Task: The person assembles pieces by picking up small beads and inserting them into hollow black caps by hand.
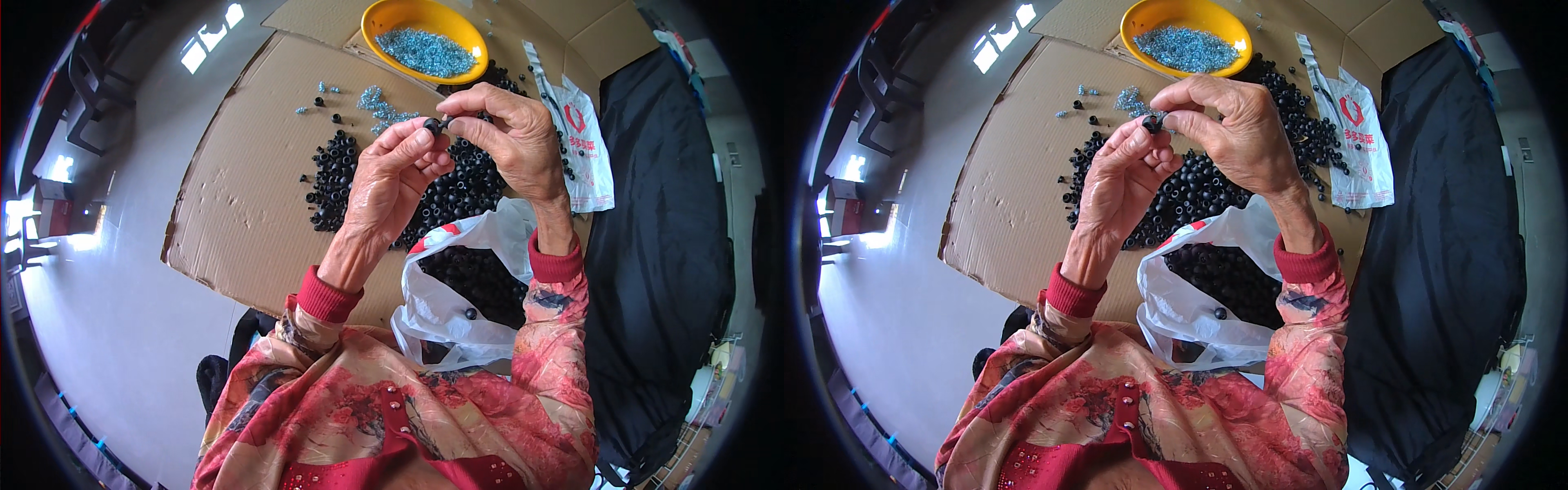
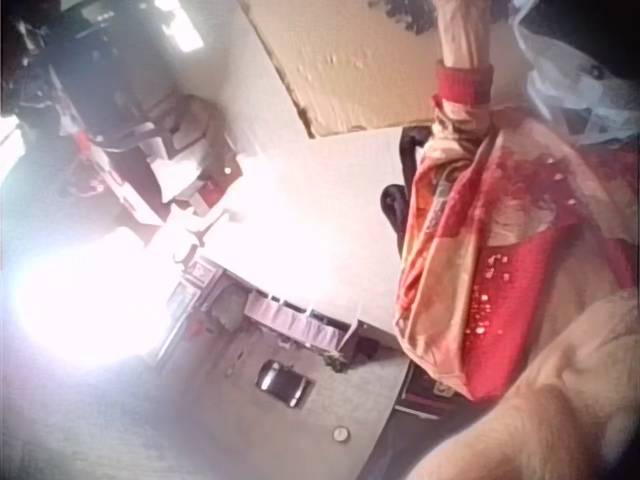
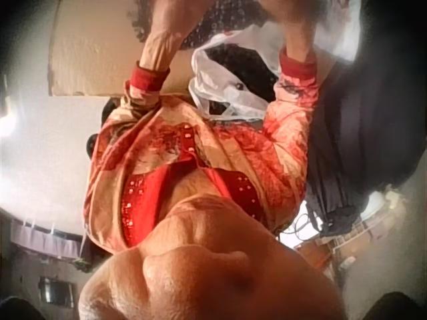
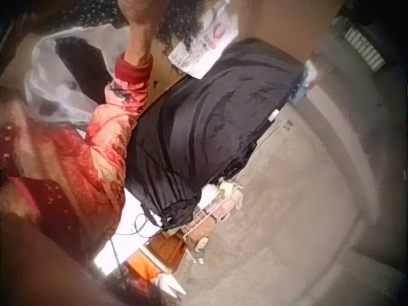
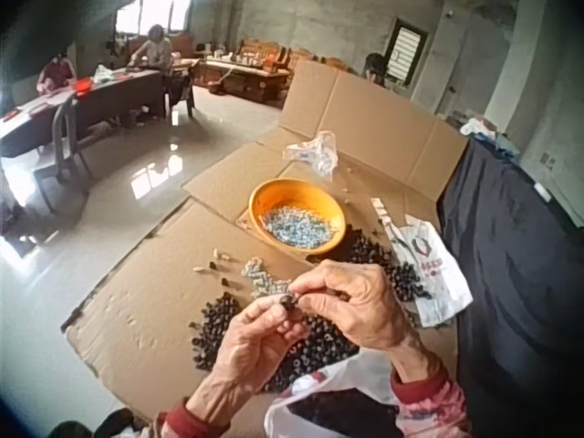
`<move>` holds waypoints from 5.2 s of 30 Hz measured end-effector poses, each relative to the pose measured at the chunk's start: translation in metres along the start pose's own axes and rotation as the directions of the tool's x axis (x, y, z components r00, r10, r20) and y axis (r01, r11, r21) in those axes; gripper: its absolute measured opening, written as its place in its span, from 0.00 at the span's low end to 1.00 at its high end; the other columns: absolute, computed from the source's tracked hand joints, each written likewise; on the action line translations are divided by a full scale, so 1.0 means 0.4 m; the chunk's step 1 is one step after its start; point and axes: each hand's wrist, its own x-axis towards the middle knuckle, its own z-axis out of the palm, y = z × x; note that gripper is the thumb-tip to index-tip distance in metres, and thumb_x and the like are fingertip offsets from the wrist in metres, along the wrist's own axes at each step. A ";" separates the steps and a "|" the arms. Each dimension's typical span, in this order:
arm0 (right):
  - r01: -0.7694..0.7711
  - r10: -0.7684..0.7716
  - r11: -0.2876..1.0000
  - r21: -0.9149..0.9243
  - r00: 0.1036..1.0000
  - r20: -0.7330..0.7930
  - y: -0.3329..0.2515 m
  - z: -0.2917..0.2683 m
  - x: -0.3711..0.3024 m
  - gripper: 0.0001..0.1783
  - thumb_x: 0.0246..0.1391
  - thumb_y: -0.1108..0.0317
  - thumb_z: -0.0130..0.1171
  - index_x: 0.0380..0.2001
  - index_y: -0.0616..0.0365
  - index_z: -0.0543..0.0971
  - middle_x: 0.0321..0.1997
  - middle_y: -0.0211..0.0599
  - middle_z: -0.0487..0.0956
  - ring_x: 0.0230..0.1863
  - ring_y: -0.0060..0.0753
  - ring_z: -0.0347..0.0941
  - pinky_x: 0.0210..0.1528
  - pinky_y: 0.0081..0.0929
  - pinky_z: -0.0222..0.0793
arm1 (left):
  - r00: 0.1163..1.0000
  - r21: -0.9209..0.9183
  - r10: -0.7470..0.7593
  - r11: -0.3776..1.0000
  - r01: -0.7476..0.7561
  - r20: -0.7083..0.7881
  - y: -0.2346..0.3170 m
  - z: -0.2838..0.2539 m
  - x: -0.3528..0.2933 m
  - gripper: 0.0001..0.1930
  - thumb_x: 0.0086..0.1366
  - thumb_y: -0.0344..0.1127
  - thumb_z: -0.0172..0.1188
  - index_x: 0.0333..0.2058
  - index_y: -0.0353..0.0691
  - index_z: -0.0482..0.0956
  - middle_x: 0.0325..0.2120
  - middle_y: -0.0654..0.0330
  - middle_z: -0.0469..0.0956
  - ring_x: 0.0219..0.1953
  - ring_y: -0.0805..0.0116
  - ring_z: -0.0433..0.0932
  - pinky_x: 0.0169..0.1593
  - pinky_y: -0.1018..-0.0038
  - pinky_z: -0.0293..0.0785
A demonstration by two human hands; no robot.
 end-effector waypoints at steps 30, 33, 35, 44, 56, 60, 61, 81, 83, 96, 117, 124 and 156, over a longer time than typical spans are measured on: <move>-0.087 0.087 0.996 -0.017 0.995 0.057 0.012 0.000 0.003 0.06 0.46 0.75 0.57 0.30 0.63 0.78 0.27 0.35 0.79 0.29 0.22 0.75 0.33 0.18 0.71 | 0.999 0.075 0.030 0.997 -0.028 -0.027 -0.007 -0.004 0.001 0.10 0.58 0.30 0.57 0.38 0.32 0.73 0.29 0.56 0.76 0.30 0.70 0.76 0.39 0.72 0.75; -0.001 0.007 0.994 -0.108 0.999 0.052 0.012 0.001 0.008 0.05 0.46 0.74 0.57 0.28 0.63 0.77 0.26 0.37 0.78 0.26 0.24 0.75 0.30 0.20 0.70 | 0.999 0.076 0.040 0.996 -0.040 -0.001 -0.010 -0.011 0.004 0.10 0.58 0.30 0.56 0.38 0.31 0.73 0.29 0.56 0.76 0.30 0.70 0.76 0.39 0.72 0.75; 0.004 0.003 0.993 -0.122 0.998 0.057 0.014 -0.003 0.008 0.05 0.46 0.73 0.57 0.27 0.63 0.77 0.25 0.37 0.78 0.26 0.26 0.75 0.30 0.22 0.70 | 0.999 0.069 0.044 0.997 -0.043 -0.006 -0.013 -0.010 0.005 0.10 0.59 0.29 0.56 0.38 0.31 0.73 0.30 0.55 0.77 0.30 0.69 0.76 0.40 0.71 0.75; 0.111 -0.079 0.968 -0.223 0.986 0.146 0.015 -0.011 0.023 0.06 0.48 0.72 0.55 0.27 0.65 0.76 0.26 0.39 0.77 0.28 0.34 0.75 0.35 0.26 0.70 | 0.999 0.128 0.030 0.991 -0.034 0.036 -0.012 -0.027 0.007 0.09 0.62 0.31 0.51 0.39 0.34 0.72 0.31 0.56 0.76 0.33 0.69 0.76 0.45 0.66 0.73; -0.030 0.031 0.999 -0.012 0.997 0.069 0.040 -0.009 0.006 0.06 0.49 0.71 0.56 0.28 0.63 0.77 0.25 0.36 0.78 0.28 0.23 0.75 0.33 0.19 0.71 | 0.998 0.040 -0.032 0.999 0.030 0.047 -0.010 -0.023 0.004 0.09 0.63 0.35 0.49 0.36 0.36 0.73 0.32 0.57 0.77 0.33 0.70 0.76 0.46 0.65 0.72; -0.001 0.004 0.998 -0.065 0.999 0.047 0.040 -0.009 -0.003 0.06 0.48 0.71 0.56 0.28 0.63 0.77 0.25 0.37 0.78 0.28 0.25 0.75 0.33 0.20 0.71 | 1.000 0.041 -0.024 0.999 0.024 -0.006 -0.014 -0.012 0.004 0.10 0.63 0.34 0.51 0.38 0.33 0.71 0.30 0.56 0.76 0.31 0.71 0.75 0.43 0.69 0.74; -0.002 0.004 0.998 -0.066 0.999 0.042 0.040 -0.009 -0.004 0.06 0.48 0.71 0.56 0.28 0.63 0.77 0.25 0.37 0.78 0.28 0.25 0.75 0.33 0.20 0.71 | 1.000 0.047 -0.020 0.999 0.020 -0.001 -0.014 -0.012 0.004 0.10 0.63 0.34 0.51 0.38 0.33 0.71 0.30 0.56 0.76 0.31 0.71 0.75 0.43 0.68 0.74; 0.257 -0.302 0.893 -0.369 0.951 -0.071 0.058 0.041 -0.050 0.13 0.38 0.75 0.62 0.32 0.63 0.75 0.34 0.39 0.75 0.37 0.37 0.73 0.38 0.28 0.71 | 0.998 0.096 -0.025 0.995 0.030 -0.059 -0.019 -0.021 0.006 0.09 0.64 0.36 0.49 0.35 0.36 0.73 0.33 0.56 0.77 0.40 0.66 0.75 0.50 0.66 0.68; 0.258 -0.307 0.888 -0.382 0.949 -0.073 0.063 0.045 -0.055 0.14 0.38 0.75 0.62 0.32 0.63 0.74 0.34 0.39 0.75 0.37 0.37 0.73 0.39 0.28 0.71 | 0.999 0.112 -0.015 0.993 0.019 -0.042 -0.023 -0.017 0.004 0.09 0.64 0.36 0.49 0.35 0.35 0.72 0.34 0.55 0.76 0.40 0.66 0.74 0.51 0.66 0.67; 0.377 -0.465 0.797 -0.472 0.882 -0.081 0.075 0.050 -0.069 0.15 0.37 0.76 0.63 0.33 0.62 0.75 0.33 0.39 0.74 0.37 0.39 0.72 0.42 0.32 0.70 | 0.999 0.119 0.016 0.993 -0.012 -0.034 -0.031 -0.020 -0.003 0.10 0.63 0.32 0.50 0.40 0.32 0.72 0.33 0.59 0.75 0.36 0.72 0.73 0.48 0.72 0.68; 0.290 -0.344 0.854 -0.432 0.938 -0.050 0.042 -0.039 -0.102 0.09 0.40 0.72 0.60 0.28 0.61 0.73 0.27 0.36 0.74 0.33 0.36 0.72 0.38 0.31 0.68 | 0.992 0.291 0.055 0.957 -0.020 -0.113 0.005 0.000 0.007 0.13 0.63 0.34 0.50 0.40 0.29 0.71 0.35 0.53 0.76 0.37 0.66 0.76 0.45 0.71 0.73; 0.161 -0.052 0.956 -0.247 0.916 0.397 -0.011 -0.098 -0.215 0.11 0.38 0.63 0.64 0.21 0.59 0.75 0.23 0.31 0.72 0.29 0.30 0.66 0.34 0.28 0.59 | 0.987 0.290 0.131 0.952 -0.099 -0.093 0.046 -0.065 0.020 0.11 0.62 0.35 0.52 0.39 0.33 0.71 0.31 0.58 0.75 0.35 0.69 0.75 0.41 0.73 0.73; -0.397 0.350 0.881 0.256 0.913 0.212 0.274 -0.023 -0.062 0.12 0.43 0.70 0.60 0.34 0.59 0.78 0.31 0.29 0.78 0.33 0.19 0.72 0.38 0.20 0.69 | 0.980 0.354 0.039 0.935 0.035 -0.197 -0.015 -0.070 0.028 0.09 0.60 0.32 0.55 0.36 0.32 0.74 0.28 0.59 0.76 0.29 0.75 0.74 0.39 0.78 0.72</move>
